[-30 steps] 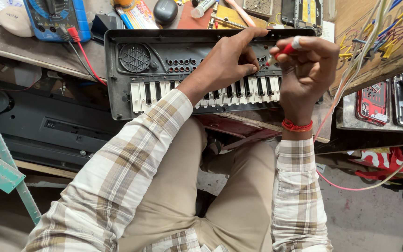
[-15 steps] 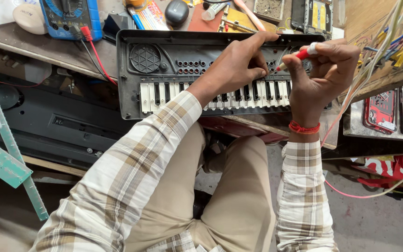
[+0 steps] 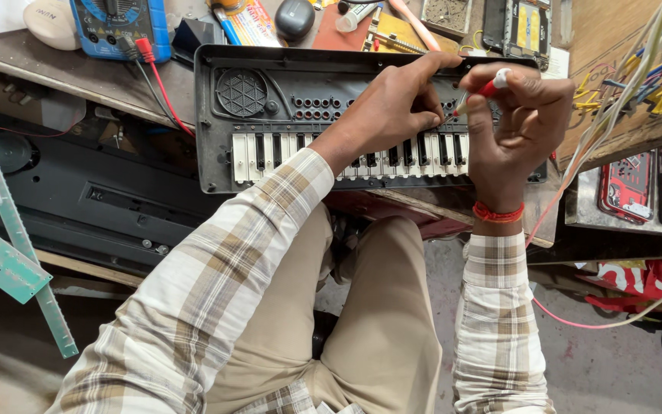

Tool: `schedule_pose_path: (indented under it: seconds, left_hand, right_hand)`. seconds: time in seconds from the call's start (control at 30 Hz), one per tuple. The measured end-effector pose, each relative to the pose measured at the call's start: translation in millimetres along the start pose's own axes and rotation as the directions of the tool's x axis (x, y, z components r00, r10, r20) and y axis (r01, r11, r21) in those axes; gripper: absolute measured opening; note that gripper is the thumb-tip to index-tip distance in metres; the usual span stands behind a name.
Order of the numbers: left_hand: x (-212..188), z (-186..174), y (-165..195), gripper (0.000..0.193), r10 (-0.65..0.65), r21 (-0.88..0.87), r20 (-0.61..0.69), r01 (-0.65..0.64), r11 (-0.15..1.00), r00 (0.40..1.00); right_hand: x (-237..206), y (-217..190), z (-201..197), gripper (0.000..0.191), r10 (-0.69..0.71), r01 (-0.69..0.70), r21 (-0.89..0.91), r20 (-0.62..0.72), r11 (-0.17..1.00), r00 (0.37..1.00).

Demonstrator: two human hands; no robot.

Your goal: The person sits on the floor and uses a screwdriver to adjust components inside a disassembled electronic keyboard. They repeatedly test the keys, reposition a circuit board, and continue making adjustments to the internal parts.

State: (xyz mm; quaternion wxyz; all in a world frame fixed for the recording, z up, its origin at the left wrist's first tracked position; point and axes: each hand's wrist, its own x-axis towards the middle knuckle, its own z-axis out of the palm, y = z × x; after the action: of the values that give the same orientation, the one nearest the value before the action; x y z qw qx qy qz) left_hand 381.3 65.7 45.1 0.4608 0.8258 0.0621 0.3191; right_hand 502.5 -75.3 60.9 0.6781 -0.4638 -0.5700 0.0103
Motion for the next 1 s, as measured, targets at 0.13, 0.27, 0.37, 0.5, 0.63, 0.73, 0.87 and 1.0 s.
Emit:
schedule_pose_path:
  seconds: [0.13, 0.27, 0.37, 0.5, 0.63, 0.73, 0.87, 1.0]
  left_hand:
    - [-0.5, -0.2, 1.6, 0.072, 0.031, -0.005, -0.003, -0.031, 1.0, 1.0]
    - [0.4, -0.8, 3.0, 0.073, 0.024, 0.019, 0.0, -0.024, 1.0, 1.0]
    - [1.0, -1.7, 2.7, 0.072, 0.001, 0.003, 0.007, -0.001, 1.0, 1.0]
    - [-0.3, -1.5, 0.0, 0.07, 0.029, 0.007, -0.003, -0.029, 1.0, 1.0]
    - [0.2, -0.5, -2.9, 0.071, 0.029, 0.021, 0.0, -0.029, 0.999, 1.0]
    - [1.6, 0.4, -3.4, 0.073, 0.106, 0.033, -0.024, -0.105, 0.994, 0.994]
    - [1.8, -0.4, -2.5, 0.07, 0.01, 0.005, 0.005, -0.01, 1.0, 1.0]
    - [1.4, -1.0, -1.6, 0.072, 0.053, 0.005, -0.006, -0.053, 0.999, 0.999]
  right_hand:
    - [2.0, 2.4, -0.8, 0.045, -0.048, 0.046, -0.029, -0.065, 0.999, 0.997]
    - [4.1, 3.9, -2.0, 0.043, -0.168, 0.168, 0.001, -0.032, 0.986, 0.985]
    - [1.9, 3.9, -2.0, 0.039, 0.016, -0.013, 0.04, -0.079, 0.999, 0.997]
    - [1.5, 5.0, -1.3, 0.04, -0.133, 0.125, -0.084, -0.095, 0.989, 0.987]
    - [3.3, 4.9, -0.5, 0.04, -0.17, 0.168, -0.044, -0.07, 0.985, 0.983]
    - [4.9, 4.3, 1.0, 0.038, -0.021, 0.024, 0.044, -0.066, 0.999, 0.998]
    - [6.4, 1.1, -0.9, 0.041, -0.067, 0.066, -0.021, -0.081, 0.998, 0.994]
    - [6.7, -1.4, -0.1, 0.04, -0.155, 0.154, -0.009, -0.036, 0.988, 0.987]
